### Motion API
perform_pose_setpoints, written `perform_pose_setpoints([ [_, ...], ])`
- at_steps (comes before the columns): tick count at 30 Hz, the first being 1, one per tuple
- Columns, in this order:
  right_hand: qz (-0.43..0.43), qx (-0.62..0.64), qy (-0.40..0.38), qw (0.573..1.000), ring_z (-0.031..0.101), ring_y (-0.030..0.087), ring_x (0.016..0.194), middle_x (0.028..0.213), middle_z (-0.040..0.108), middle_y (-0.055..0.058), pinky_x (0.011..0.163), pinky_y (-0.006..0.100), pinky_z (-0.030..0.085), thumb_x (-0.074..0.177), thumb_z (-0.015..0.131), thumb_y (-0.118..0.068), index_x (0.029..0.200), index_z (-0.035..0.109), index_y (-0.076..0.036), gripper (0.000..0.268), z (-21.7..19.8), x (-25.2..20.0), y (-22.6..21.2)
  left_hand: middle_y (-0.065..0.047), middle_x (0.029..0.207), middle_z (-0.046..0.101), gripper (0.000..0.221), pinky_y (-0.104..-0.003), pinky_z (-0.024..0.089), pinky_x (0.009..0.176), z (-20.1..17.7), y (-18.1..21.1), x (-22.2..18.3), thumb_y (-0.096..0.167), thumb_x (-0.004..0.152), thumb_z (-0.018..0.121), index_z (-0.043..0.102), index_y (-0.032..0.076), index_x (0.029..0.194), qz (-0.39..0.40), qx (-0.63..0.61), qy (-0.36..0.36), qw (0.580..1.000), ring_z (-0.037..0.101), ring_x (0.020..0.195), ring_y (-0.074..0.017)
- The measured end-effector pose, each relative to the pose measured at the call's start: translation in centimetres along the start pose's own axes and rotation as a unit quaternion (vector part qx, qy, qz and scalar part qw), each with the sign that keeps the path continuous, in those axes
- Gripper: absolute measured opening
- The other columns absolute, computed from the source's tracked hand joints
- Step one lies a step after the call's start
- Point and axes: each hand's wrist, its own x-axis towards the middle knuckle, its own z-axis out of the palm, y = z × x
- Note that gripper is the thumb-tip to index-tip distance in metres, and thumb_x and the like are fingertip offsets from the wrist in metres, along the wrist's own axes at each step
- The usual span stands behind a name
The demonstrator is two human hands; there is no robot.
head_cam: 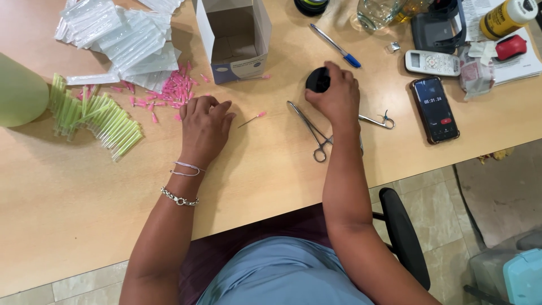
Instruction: Assembling small medical components by threading thin line through needles and cutting with scissors
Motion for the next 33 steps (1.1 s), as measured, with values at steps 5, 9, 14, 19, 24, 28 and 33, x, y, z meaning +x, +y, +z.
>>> perform_pose_setpoints([
  [5,-0.152,0.191,0.062,0.968,0.051,0.044,0.136,0.145,0.050,0.021,0.115,0.057,0.040,0.070,0.097,-0.028,0.157,0.041,-0.019,0.104,-5.0,-3.1,-2.7,-0.007,0.100,0.060,0.027,-0.042,0.044,0.085,-2.8,2.7,1.8,0.038,0.095,0.075,0.076,0.019,0.114,0.001,-0.108,0.027,0.994,0.059,0.098,-0.0302],
  [9,-0.253,0.473,-0.008,0.844,0.046,0.021,0.137,0.151,0.047,0.011,0.109,0.038,0.049,0.075,0.096,-0.009,0.160,0.032,-0.009,0.107,-5.7,-6.5,-4.3,-0.017,0.112,0.065,0.044,-0.049,0.050,0.095,-4.8,6.1,2.6,0.030,0.091,0.080,0.070,0.010,0.129,-0.022,-0.329,0.036,0.943,0.063,0.109,-0.0422],
  [14,-0.272,0.615,-0.116,0.730,0.046,0.029,0.141,0.152,0.044,0.017,0.109,0.046,0.054,0.068,0.090,0.001,0.158,0.028,-0.003,0.110,-4.2,-8.5,-4.5,-0.018,0.127,0.063,0.062,-0.052,0.048,0.106,-6.0,8.9,2.4,0.033,0.088,0.083,0.061,0.009,0.141,-0.003,-0.361,0.038,0.932,0.061,0.123,-0.0414],
  [19,-0.242,0.755,-0.192,0.578,0.049,0.043,0.141,0.151,0.045,0.032,0.103,0.064,0.056,0.069,0.083,-0.003,0.156,0.026,0.002,0.104,-2.1,-9.6,-4.8,-0.018,0.132,0.061,0.075,-0.054,0.047,0.111,-6.2,9.2,2.1,0.033,0.086,0.085,0.053,0.008,0.148,-0.004,-0.369,0.036,0.929,0.058,0.129,-0.0411],
  [24,-0.146,0.852,-0.251,0.435,0.049,0.049,0.141,0.156,0.041,0.033,0.106,0.063,0.052,0.085,0.070,-0.051,0.163,0.027,-0.015,0.097,-2.0,-10.7,-5.6,-0.012,0.129,0.067,0.078,-0.048,0.057,0.095,-6.5,10.3,1.9,0.033,0.082,0.088,0.053,0.015,0.149,-0.033,-0.455,0.004,0.890,0.070,0.106,-0.0336],
  [28,-0.092,0.861,-0.223,0.447,0.048,0.048,0.143,0.159,0.041,0.029,0.109,0.065,0.049,0.084,0.070,-0.053,0.160,0.034,-0.019,0.091,-1.2,-10.9,-5.9,-0.014,0.128,0.068,0.081,-0.045,0.058,0.094,-6.7,10.5,1.8,0.034,0.080,0.089,0.053,0.014,0.150,-0.024,-0.453,0.008,0.891,0.070,0.106,-0.0358],
  [33,-0.131,0.817,-0.176,0.533,0.049,0.043,0.143,0.162,0.037,0.022,0.118,0.071,0.040,0.099,0.064,-0.040,0.149,0.045,-0.029,0.055,-0.6,-11.2,-7.4,-0.007,0.112,0.065,0.059,-0.043,0.058,0.093,-6.6,10.3,1.9,0.032,0.082,0.087,0.067,0.010,0.132,0.013,-0.377,0.118,0.919,0.067,0.103,-0.0301],
])
